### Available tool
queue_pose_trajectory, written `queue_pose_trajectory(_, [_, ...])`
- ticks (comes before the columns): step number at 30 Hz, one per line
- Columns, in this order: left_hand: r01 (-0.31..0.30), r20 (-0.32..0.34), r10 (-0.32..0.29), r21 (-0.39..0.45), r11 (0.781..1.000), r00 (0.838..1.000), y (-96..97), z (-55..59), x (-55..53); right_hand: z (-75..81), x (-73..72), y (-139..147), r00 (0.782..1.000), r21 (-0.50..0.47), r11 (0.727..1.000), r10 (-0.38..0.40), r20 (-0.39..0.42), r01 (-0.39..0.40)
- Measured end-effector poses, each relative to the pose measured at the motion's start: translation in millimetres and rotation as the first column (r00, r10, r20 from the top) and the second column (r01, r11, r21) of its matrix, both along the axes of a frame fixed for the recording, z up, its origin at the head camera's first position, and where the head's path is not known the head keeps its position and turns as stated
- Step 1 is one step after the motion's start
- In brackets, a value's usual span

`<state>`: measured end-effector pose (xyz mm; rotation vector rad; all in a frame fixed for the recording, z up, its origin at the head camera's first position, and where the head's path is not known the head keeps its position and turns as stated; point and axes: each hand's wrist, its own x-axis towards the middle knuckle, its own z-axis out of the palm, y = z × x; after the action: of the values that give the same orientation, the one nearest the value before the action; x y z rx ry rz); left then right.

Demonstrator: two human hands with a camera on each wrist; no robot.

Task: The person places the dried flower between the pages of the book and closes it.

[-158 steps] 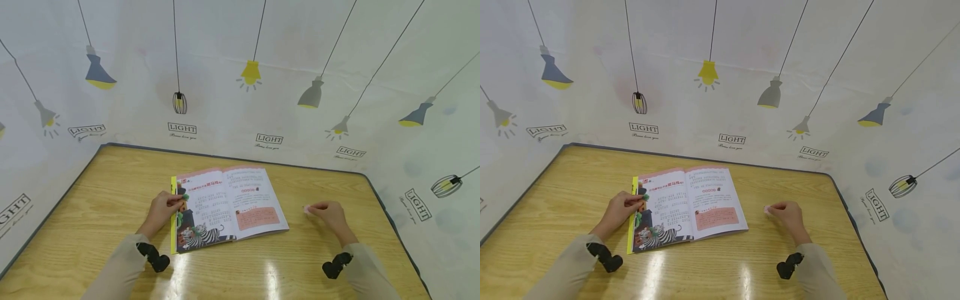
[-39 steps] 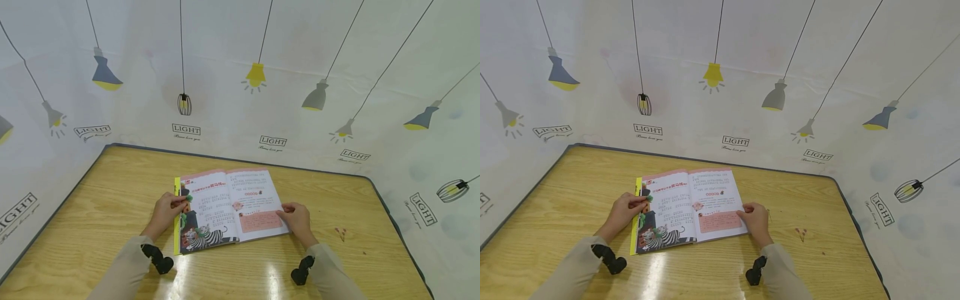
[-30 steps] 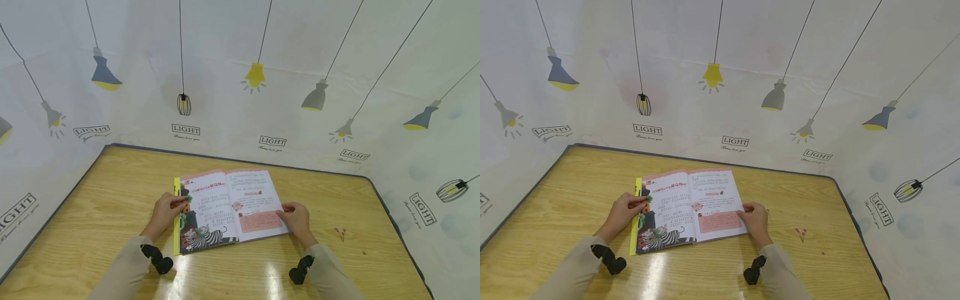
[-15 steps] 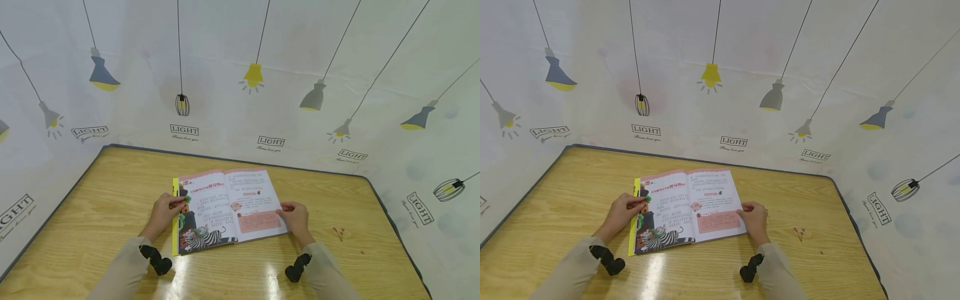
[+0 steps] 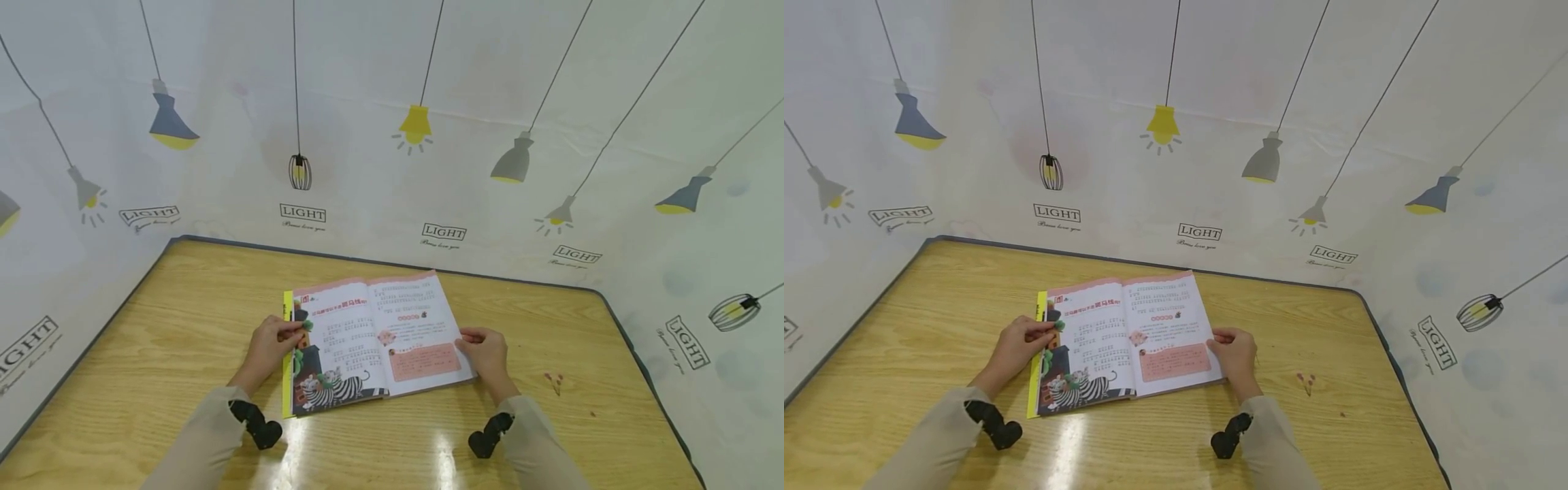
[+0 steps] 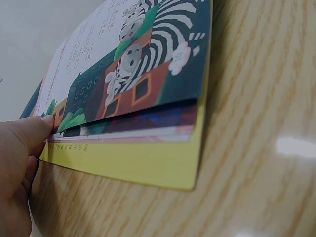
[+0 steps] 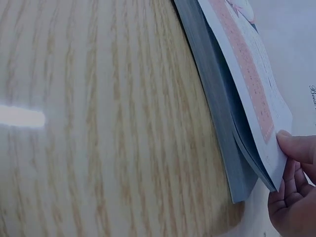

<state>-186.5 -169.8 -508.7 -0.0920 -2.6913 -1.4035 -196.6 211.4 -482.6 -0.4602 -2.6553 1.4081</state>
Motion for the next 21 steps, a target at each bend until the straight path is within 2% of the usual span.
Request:
queue_pose_trajectory(6, [-0.002,0.017,0.002,0.0,1.0,1.0,-0.1,0.0,-0.3,4.5,0.8,-1.4,1.0,0.019,1.0,0.013,-0.025,-0.012])
queue_pose_trajectory(21, [-0.009,0.011,0.009,-0.008,1.0,1.0,0.3,0.4,0.3,9.2,3.5,-3.4,0.997,0.078,0.996,0.05,-0.065,-0.045])
